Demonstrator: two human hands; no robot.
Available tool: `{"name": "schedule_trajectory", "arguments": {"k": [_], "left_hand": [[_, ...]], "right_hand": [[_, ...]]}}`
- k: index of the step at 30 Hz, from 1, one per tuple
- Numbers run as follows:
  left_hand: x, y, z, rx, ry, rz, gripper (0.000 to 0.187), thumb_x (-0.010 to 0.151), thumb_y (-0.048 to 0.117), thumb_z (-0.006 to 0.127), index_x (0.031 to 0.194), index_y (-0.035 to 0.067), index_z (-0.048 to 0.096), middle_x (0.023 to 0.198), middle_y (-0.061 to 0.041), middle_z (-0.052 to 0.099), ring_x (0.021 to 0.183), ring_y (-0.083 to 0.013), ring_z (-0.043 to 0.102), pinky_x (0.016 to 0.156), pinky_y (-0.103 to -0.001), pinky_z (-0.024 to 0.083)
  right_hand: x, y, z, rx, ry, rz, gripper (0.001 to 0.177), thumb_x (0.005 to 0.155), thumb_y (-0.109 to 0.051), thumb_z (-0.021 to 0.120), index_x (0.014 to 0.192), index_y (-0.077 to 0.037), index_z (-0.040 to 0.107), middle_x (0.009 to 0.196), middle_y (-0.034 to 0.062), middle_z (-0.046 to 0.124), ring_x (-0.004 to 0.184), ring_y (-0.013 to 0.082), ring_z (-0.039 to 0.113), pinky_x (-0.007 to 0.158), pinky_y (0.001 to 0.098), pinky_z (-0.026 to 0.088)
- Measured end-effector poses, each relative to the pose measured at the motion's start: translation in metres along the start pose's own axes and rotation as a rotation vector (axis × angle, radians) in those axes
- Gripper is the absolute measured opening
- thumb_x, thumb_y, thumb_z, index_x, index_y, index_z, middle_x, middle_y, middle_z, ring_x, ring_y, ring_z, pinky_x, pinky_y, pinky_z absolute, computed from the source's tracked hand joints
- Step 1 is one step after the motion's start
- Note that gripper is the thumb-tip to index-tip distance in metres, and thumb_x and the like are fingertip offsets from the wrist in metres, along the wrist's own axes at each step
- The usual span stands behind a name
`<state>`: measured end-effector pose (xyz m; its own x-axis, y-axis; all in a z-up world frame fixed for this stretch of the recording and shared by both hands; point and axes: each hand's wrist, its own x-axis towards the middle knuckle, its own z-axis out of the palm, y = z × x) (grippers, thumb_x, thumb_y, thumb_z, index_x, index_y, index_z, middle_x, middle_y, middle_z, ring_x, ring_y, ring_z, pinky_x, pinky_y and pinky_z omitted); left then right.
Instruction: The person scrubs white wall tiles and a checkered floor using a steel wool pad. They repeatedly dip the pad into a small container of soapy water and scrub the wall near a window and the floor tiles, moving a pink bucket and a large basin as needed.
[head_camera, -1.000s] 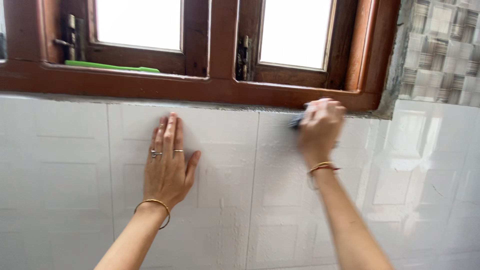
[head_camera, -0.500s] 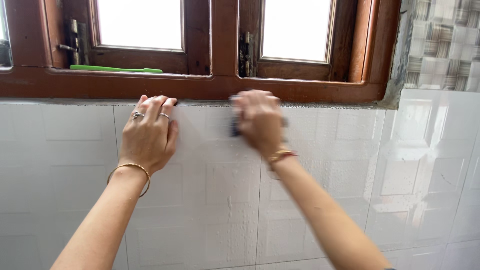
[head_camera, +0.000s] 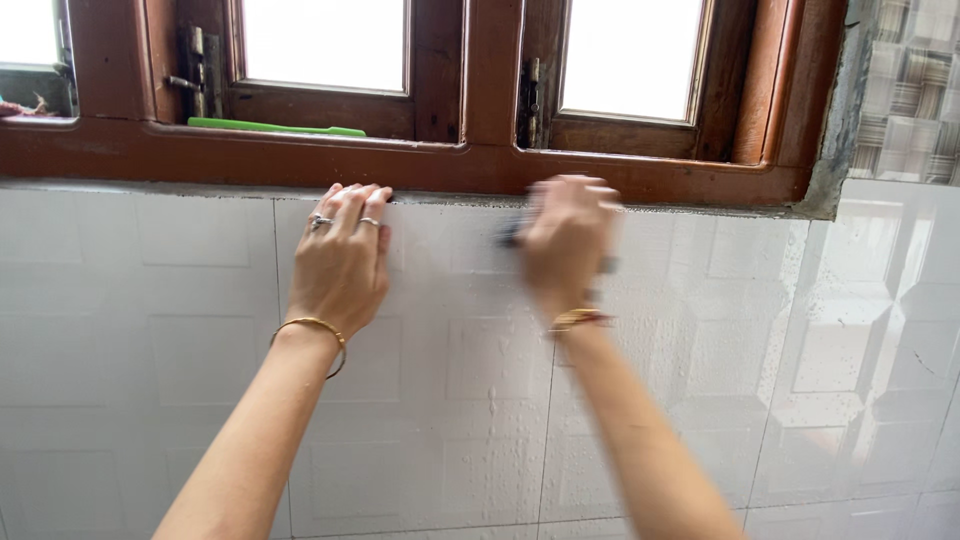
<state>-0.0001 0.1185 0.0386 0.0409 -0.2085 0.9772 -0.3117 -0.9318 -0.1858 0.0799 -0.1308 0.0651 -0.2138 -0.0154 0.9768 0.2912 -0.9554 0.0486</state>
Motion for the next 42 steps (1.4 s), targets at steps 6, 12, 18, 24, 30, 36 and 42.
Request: {"name": "schedule_trajectory", "arguments": {"k": [6,12,18,24,30,36,42], "left_hand": [[-0.007,-0.034,-0.015,0.044,-0.158,-0.031,0.053,0.087,0.003,0.054,0.139,0.0,0.051,0.139,-0.018,0.055,0.137,-0.0346,0.047,0.109,-0.041,0.039],[-0.01,-0.038,-0.027,0.067,-0.154,-0.013,0.043,0.099,0.006,0.051,0.142,0.002,0.051,0.14,-0.015,0.055,0.137,-0.0319,0.049,0.122,-0.04,0.035],[-0.016,-0.028,-0.016,0.146,-0.056,-0.02,0.041,0.1,0.012,0.055,0.14,0.002,0.053,0.137,-0.016,0.055,0.137,-0.0325,0.048,0.124,-0.042,0.034],[-0.014,-0.024,-0.012,0.092,0.041,-0.031,0.034,0.101,0.011,0.055,0.134,0.004,0.056,0.133,-0.014,0.059,0.133,-0.0317,0.051,0.121,-0.045,0.035],[-0.017,-0.05,-0.019,-0.014,-0.049,-0.053,0.036,0.103,0.002,0.05,0.138,0.007,0.057,0.139,-0.012,0.061,0.137,-0.0302,0.052,0.124,-0.04,0.034],[-0.029,-0.104,-0.032,0.125,-0.125,-0.054,0.056,0.083,-0.006,0.049,0.139,-0.007,0.052,0.142,-0.024,0.055,0.139,-0.0364,0.046,0.122,-0.042,0.031],[-0.032,-0.126,-0.045,0.153,-0.251,-0.151,0.052,0.095,-0.002,0.044,0.147,-0.004,0.048,0.152,-0.022,0.05,0.146,-0.033,0.04,0.125,-0.04,0.029]], "right_hand": [[0.014,-0.166,0.003,0.19,-0.126,-0.179,0.025,0.104,-0.025,0.05,0.101,-0.005,0.064,0.101,0.0113,0.066,0.102,0.0277,0.064,0.096,0.0428,0.05],[0.01,0.001,-0.007,0.224,-0.107,-0.354,0.034,0.113,-0.023,0.04,0.103,-0.007,0.068,0.096,0.0109,0.071,0.095,0.0236,0.067,0.094,0.0423,0.052],[0.013,0.199,-0.095,-0.137,-0.118,-0.089,0.027,0.116,-0.021,0.048,0.105,-0.006,0.067,0.103,0.0101,0.065,0.106,0.0271,0.058,0.099,0.0435,0.046],[0.004,0.132,-0.071,-0.202,-0.003,0.074,0.021,0.109,-0.017,0.051,0.101,-0.005,0.068,0.113,0.0111,0.065,0.114,0.0292,0.056,0.099,0.0451,0.043],[-0.002,-0.077,-0.002,0.011,-0.06,-0.082,0.02,0.105,-0.018,0.051,0.107,-0.006,0.068,0.109,0.0112,0.062,0.109,0.0274,0.056,0.098,0.0441,0.046],[0.005,-0.253,0.034,0.156,-0.24,-0.209,0.018,0.099,-0.021,0.053,0.11,-0.009,0.062,0.112,0.0103,0.064,0.112,0.0268,0.059,0.101,0.0411,0.044],[-0.007,-0.214,0.022,0.206,-0.064,-0.365,0.032,0.101,-0.028,0.053,0.124,-0.006,0.056,0.118,0.0123,0.06,0.112,0.0273,0.056,0.099,0.0406,0.044]]}}
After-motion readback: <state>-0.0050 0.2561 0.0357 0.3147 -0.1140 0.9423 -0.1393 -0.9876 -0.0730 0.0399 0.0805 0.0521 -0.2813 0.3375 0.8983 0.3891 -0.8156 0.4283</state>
